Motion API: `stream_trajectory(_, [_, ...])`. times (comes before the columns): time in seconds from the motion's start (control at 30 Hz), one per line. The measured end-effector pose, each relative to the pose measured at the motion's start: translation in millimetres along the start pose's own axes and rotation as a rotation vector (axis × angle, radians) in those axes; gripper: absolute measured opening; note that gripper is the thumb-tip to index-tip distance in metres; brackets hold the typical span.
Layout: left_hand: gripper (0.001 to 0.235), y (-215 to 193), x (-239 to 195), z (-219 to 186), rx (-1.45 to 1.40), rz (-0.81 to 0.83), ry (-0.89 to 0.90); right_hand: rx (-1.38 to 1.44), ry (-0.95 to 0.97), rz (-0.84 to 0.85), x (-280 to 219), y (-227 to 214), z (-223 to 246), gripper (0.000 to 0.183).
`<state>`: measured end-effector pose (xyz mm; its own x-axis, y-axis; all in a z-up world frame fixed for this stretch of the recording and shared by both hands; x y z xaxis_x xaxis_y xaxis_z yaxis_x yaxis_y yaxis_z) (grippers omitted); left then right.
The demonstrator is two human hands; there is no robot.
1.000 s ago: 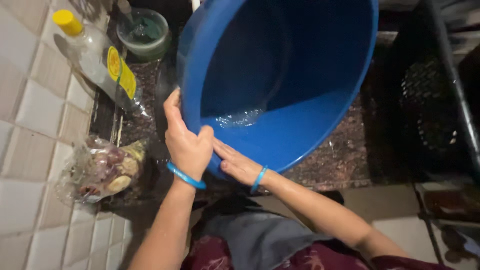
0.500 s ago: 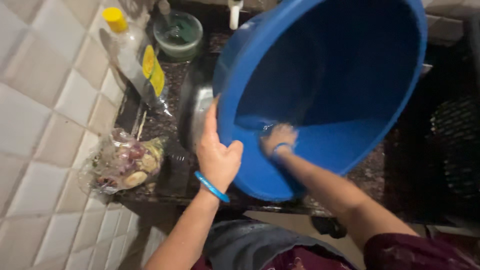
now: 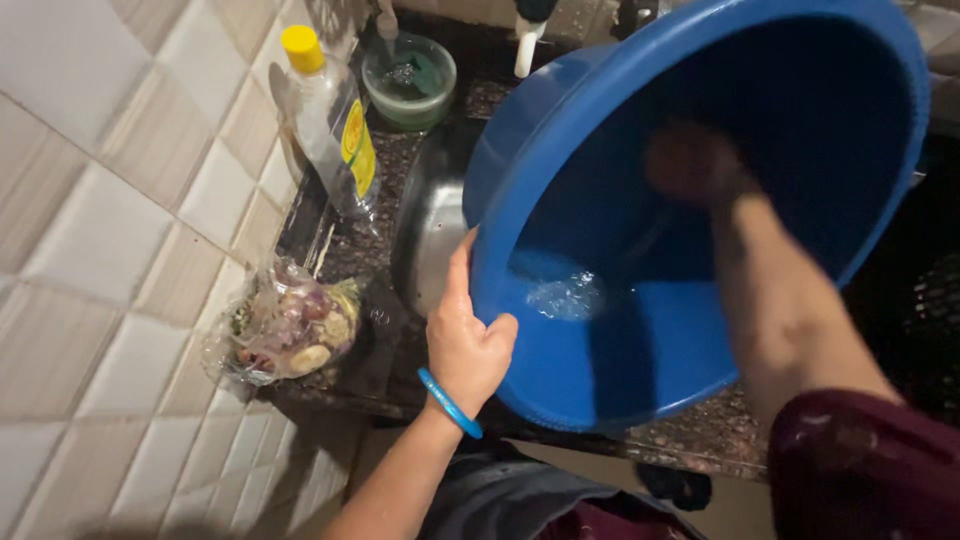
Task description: The person washes a metal strainer, a spoon, and a large pot lid in a kitchen sink using running water. They then rinse a blue plastic basin and place it on the counter. Finally, they remove a black metal stove grate from the gas stove and place it into the basin.
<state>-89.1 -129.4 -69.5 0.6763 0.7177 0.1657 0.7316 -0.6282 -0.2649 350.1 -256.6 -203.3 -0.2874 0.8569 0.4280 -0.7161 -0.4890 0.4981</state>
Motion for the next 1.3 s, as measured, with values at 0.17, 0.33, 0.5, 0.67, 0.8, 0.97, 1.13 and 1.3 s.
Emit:
stream_trajectory(0.17, [0.081,-0.6,1.9,8.4,0.021,-0.019,0.04,0.323,-0.368,-1.493,-90.8,-13.7,-135.5,0.043])
stream_trajectory(0.33, [0.08,-0.1,2.4,4.5,0.011,-0.037,0.102,0.509,-0.243,-0.733,16.0,-22.4,-165.1,0.039])
stream_trajectory(0.5, [0.075,0.9,3.1,13.0,0.029,-0.017,-0.005,0.063,-0.704,-0.333,-3.0,-2.5,-30.1,0.037])
stream_trajectory(0.67, [0.075,4.2,14.0,13.3,0.056,0.016,-0.048,0.127,-0.174,-0.652,95.0,-3.2,-109.7,0.039])
stream_trajectory(0.8, [0.075,0.2,13.9,2.5,0.054,-0.034,0.089,-0.52,0.893,-0.659,49.3,8.1,-203.1,0.051])
stream_trajectory(0.97, [0.074,0.3,7.2,14.5,-0.091,0.001,0.015,-1.261,0.439,-1.452,-103.8,7.9,-92.8,0.04])
stream_trajectory(1.13, [0.08,10.6,7.7,19.6,0.075,0.068,-0.092,-1.527,0.257,-1.88,-159.4,-15.1,-172.2,0.027])
stream_trajectory(1.3, [0.082,9.9,1.8,-14.1,0.042,0.001,0.179,-1.17,0.887,-1.572,-116.5,-71.7,-312.4,0.029])
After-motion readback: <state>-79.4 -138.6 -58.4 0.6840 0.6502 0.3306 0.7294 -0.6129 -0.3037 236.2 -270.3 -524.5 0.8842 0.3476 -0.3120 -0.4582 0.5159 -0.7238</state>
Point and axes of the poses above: each hand's wrist, its own x-axis towards the middle knuckle, its own y-axis out of the palm, z = x × y, the point moved 10 cm from there along x, towards the middle knuckle, and after that the axes turned 10 degrees about x, right-handed, at the moved point
